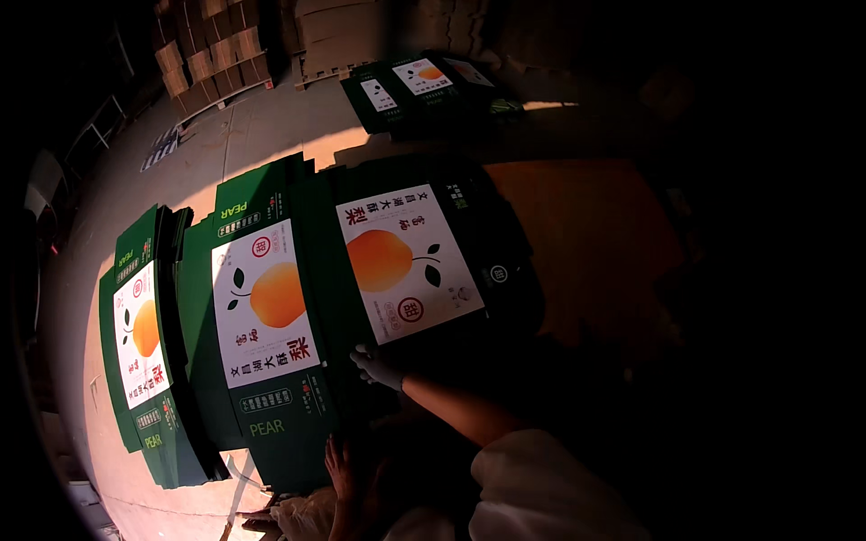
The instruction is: The person repeatedly picks up flat green pear boxes from a pile, places them on a cardboard sheet, and stacks them into a neat pile. The person uses both hands to align and adjust the boxes during stacking.
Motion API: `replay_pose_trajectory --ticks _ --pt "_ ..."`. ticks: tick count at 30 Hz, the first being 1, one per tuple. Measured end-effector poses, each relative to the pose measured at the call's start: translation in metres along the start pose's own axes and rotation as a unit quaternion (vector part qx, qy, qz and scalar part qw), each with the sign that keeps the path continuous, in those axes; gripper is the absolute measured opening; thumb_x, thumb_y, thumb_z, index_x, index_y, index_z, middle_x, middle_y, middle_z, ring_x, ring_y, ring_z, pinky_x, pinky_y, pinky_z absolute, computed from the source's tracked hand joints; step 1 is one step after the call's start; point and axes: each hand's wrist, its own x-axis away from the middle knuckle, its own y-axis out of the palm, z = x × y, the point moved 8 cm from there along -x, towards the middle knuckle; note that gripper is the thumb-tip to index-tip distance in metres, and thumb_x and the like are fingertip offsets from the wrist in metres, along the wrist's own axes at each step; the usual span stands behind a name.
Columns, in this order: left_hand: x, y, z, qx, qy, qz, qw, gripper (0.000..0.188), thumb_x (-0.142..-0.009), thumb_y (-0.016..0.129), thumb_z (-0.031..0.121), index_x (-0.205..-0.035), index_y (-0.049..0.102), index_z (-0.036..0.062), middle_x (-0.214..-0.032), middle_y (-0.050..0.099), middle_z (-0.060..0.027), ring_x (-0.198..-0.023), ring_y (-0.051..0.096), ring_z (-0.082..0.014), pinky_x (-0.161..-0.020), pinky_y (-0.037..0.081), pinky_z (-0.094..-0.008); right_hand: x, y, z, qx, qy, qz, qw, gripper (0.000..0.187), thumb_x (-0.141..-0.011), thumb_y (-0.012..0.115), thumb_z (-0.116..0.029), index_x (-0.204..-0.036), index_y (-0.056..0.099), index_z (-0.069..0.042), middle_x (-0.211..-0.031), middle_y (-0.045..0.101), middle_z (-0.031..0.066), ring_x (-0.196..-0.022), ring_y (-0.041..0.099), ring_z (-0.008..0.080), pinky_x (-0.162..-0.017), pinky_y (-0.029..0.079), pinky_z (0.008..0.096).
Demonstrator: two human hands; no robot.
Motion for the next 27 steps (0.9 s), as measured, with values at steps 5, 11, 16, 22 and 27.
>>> replay_pose_trajectory --ticks 5,11,16,22,27 --pt "-0.035 0.005 0.071 -0.112 -0.039 -0.048 0.992 0.066 -0.080 0.064 0.023 -0.140 0.043 0.0043 -0.148 0.034 -0.0238 -0.136 0.032 -0.0414 -0.111 0.025 -0.0538 0.109 -0.313 0.085 -0.074 -0.028 0.299 0.951 0.036 -0.095 0.056 -0.030 -0.121 0.051 -0.006 -0.089 0.057 0.0059 -0.074 0.055 0.0155 -0.063 0.046 0.0301" --pt "-0.113 0.104 0.286 0.033 0.003 -0.103 0.994 0.064 -0.081 0.069 0.014 -0.138 0.041 0.0034 -0.146 0.035 -0.0257 -0.134 0.034 -0.0439 -0.109 0.028 -0.0521 0.427 -0.802 0.296 0.417 0.264 0.578 0.650 0.046 -0.099 0.043 -0.043 -0.123 0.058 -0.007 -0.126 0.056 0.0223 -0.110 0.057 0.0350 -0.090 0.049 0.0429" --pt "-0.170 0.083 0.322 -0.041 0.012 -0.063 0.997 0.062 -0.080 0.070 0.010 -0.135 0.044 0.0029 -0.144 0.037 -0.0275 -0.131 0.037 -0.0449 -0.107 0.032 -0.0528 0.377 -0.754 0.316 -0.390 0.034 0.571 0.722 0.063 -0.091 0.061 -0.048 -0.134 0.051 -0.003 -0.128 0.056 0.0184 -0.116 0.056 0.0300 -0.091 0.049 0.0402" --pt "-0.202 0.120 0.307 -0.054 -0.030 -0.094 0.994 0.068 -0.080 0.070 0.019 -0.140 0.041 0.0038 -0.145 0.037 -0.0269 -0.131 0.038 -0.0438 -0.109 0.032 -0.0495 0.428 -0.807 0.278 -0.290 -0.092 0.599 0.741 0.060 -0.091 0.065 -0.038 -0.133 0.050 0.003 -0.123 0.059 0.0099 -0.108 0.058 0.0223 -0.086 0.049 0.0347" --pt "-0.196 0.111 0.281 -0.089 -0.103 -0.127 0.982 0.067 -0.082 0.068 0.026 -0.141 0.042 0.0069 -0.149 0.034 -0.0213 -0.135 0.035 -0.0389 -0.110 0.034 -0.0468 0.499 -0.821 0.111 -0.288 -0.205 0.626 0.695 0.052 -0.093 0.065 -0.027 -0.134 0.050 0.001 -0.124 0.059 0.0102 -0.106 0.060 0.0224 -0.084 0.052 0.0335"
